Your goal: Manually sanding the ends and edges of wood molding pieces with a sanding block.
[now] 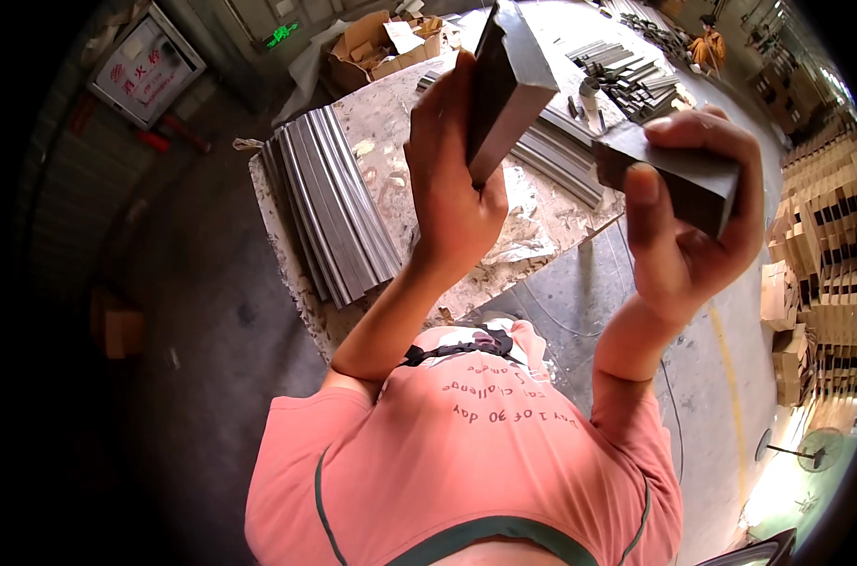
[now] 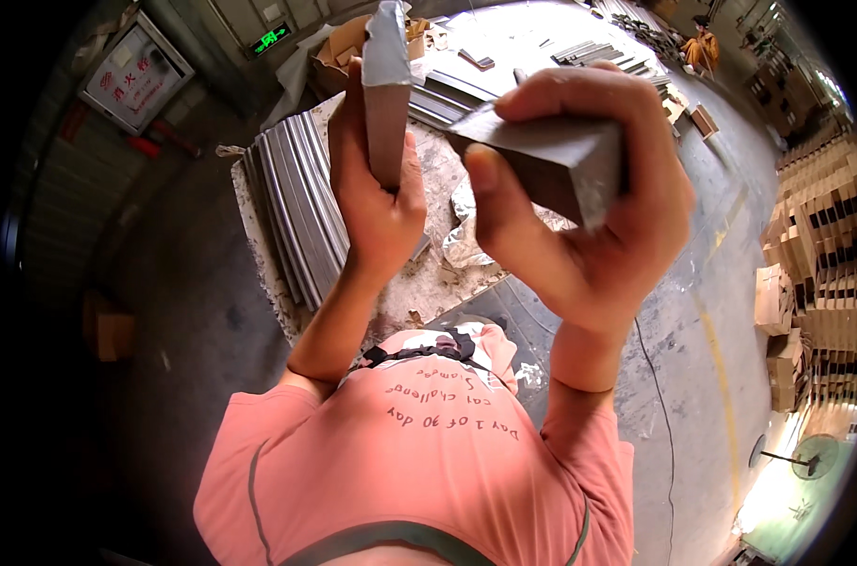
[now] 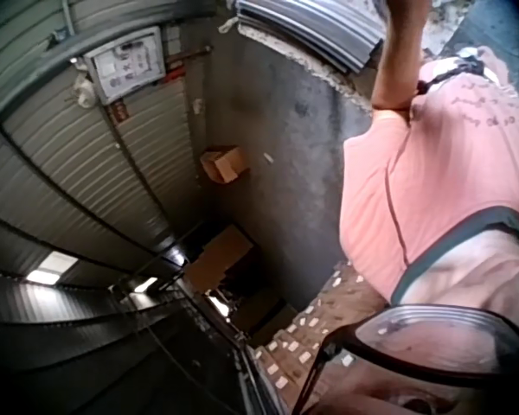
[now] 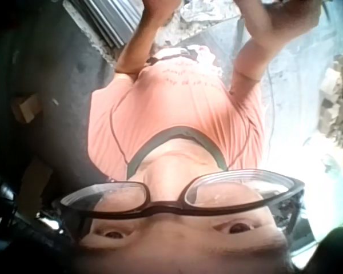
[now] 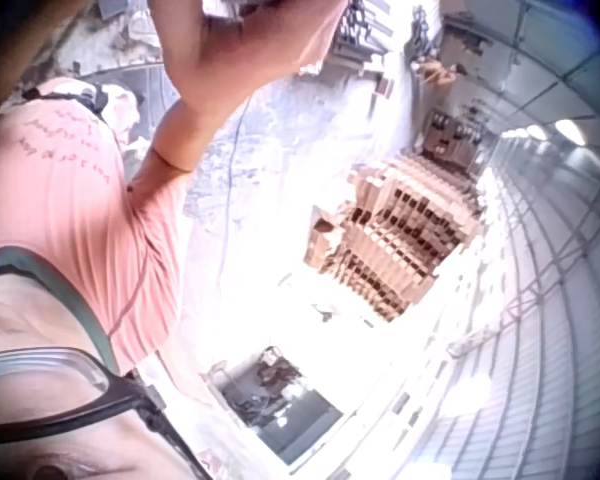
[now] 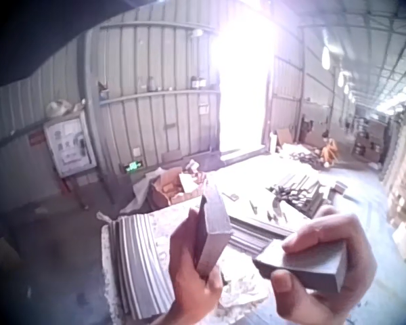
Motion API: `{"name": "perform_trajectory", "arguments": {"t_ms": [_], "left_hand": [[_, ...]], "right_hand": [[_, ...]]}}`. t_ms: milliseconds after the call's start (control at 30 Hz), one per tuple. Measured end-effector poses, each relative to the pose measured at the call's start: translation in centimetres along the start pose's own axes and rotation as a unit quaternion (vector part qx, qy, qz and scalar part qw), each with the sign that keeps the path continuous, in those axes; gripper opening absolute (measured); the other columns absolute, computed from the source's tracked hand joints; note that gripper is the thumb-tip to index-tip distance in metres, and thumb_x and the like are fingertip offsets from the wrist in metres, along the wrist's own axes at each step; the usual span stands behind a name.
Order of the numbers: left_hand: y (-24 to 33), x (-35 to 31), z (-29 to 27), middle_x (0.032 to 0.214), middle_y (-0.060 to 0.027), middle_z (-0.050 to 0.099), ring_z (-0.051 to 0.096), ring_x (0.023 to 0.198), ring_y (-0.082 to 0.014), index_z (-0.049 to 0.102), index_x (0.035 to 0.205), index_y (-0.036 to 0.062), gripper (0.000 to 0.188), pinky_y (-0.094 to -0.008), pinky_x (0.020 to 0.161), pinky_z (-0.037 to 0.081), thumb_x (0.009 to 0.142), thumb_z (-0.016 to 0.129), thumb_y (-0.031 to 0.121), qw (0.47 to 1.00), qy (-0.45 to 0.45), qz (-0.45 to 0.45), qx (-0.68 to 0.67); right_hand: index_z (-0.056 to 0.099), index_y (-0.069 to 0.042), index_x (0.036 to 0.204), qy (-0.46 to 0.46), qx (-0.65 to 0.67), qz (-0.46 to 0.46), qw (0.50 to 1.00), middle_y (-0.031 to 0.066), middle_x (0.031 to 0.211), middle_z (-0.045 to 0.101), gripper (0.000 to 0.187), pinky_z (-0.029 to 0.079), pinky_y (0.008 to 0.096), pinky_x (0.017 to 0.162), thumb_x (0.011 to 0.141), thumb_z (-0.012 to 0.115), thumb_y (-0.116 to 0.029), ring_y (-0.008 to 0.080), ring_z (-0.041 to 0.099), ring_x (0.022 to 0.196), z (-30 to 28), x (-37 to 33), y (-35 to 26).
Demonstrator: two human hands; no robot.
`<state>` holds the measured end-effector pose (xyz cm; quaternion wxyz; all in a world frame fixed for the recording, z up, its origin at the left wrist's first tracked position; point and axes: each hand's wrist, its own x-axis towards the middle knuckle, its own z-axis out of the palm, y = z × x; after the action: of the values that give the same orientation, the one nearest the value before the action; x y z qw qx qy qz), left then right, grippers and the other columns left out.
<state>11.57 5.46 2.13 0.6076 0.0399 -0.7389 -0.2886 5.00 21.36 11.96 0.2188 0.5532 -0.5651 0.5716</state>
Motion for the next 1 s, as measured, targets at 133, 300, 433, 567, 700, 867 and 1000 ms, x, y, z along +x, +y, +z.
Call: {"name": "perform_trajectory", "arguments": {"t_ms": [133,300,433,567,700,867,1000], "left_hand": [[0.6,-0.1,-0.2,0.134,-0.0202,0.053,0.055,0.119,-0.0334,0.038,0.148,0.0006,0.070,-0.0389,0.100,0.043,0.081,0.057,-0.006,0.999,-0.030,-0.014,-0.004],[0.3,-0.1,-1.8,0.133,-0.0167,0.058,0.057,0.121,-0.0241,0.041,0.144,-0.0038,0.059,-0.0323,0.101,0.043,0.088,0.060,0.000,0.981,-0.112,-0.063,-0.144],[-0.3,-0.1,-2.6,0.126,-0.0083,0.063,0.062,0.111,-0.0175,0.052,0.140,0.0085,0.070,-0.0302,0.083,0.047,0.072,0.058,-0.005,0.938,-0.209,-0.115,-0.250],[0.4,1.0,-4.0,0.119,-0.0074,0.067,0.063,0.103,-0.0147,0.058,0.134,0.0050,0.059,-0.0284,0.082,0.047,0.075,0.060,-0.004,0.909,-0.279,-0.141,-0.274],[-0.3,1.0,-4.4,0.105,-0.0047,0.066,0.057,0.091,-0.0082,0.056,0.133,0.0007,0.051,-0.0254,0.076,0.047,0.083,0.066,-0.001,0.900,-0.287,-0.162,-0.284],[-1.2,0.6,-4.5,0.094,0.0010,0.063,0.053,0.081,-0.0067,0.059,0.127,-0.0023,0.045,-0.0244,0.071,0.046,0.084,0.070,0.003,0.877,-0.274,-0.223,-0.327],[-1.3,0.6,-4.7,0.096,-0.0016,0.063,0.053,0.082,-0.0091,0.059,0.126,-0.0024,0.044,-0.0257,0.070,0.045,0.084,0.069,0.004,0.884,-0.278,-0.216,-0.307]], "right_hand": [[0.059,0.004,0.108,0.024,-0.009,0.018,1.000,0.0116,0.103,0.063,0.035,0.045,0.0287,0.086,0.084,0.077,-0.015,0.0173,0.058,0.095,0.3,0.0,0.5],[0.058,0.003,0.111,0.194,0.191,0.054,0.961,0.0116,0.105,0.064,0.045,0.046,0.0249,0.083,0.078,0.082,-0.017,0.0131,0.056,0.093,1.4,-1.4,0.3],[0.059,0.004,0.109,0.199,0.157,0.076,0.964,0.0082,0.099,0.059,0.061,0.040,0.0279,0.082,0.073,0.085,-0.038,0.0157,0.051,0.090,1.0,-3.2,0.9],[0.060,0.003,0.105,0.203,0.159,0.125,0.958,0.0090,0.095,0.059,0.062,0.038,0.0284,0.081,0.070,0.086,-0.041,0.0171,0.050,0.089,0.1,-4.0,0.5],[0.061,0.003,0.105,0.224,0.157,0.112,0.955,0.0105,0.095,0.060,0.061,0.038,0.0275,0.080,0.068,0.087,-0.039,0.0169,0.051,0.088,0.4,-4.3,0.6],[0.062,0.004,0.107,0.149,0.107,0.057,0.981,0.0139,0.098,0.062,0.059,0.043,0.0294,0.077,0.069,0.086,-0.036,0.0192,0.055,0.088,0.2,-4.3,1.0],[0.060,0.005,0.113,0.112,0.084,-0.002,0.990,0.0177,0.101,0.062,0.056,0.047,0.0341,0.083,0.076,0.082,-0.031,0.0239,0.060,0.092,0.9,-3.4,1.1]]}}
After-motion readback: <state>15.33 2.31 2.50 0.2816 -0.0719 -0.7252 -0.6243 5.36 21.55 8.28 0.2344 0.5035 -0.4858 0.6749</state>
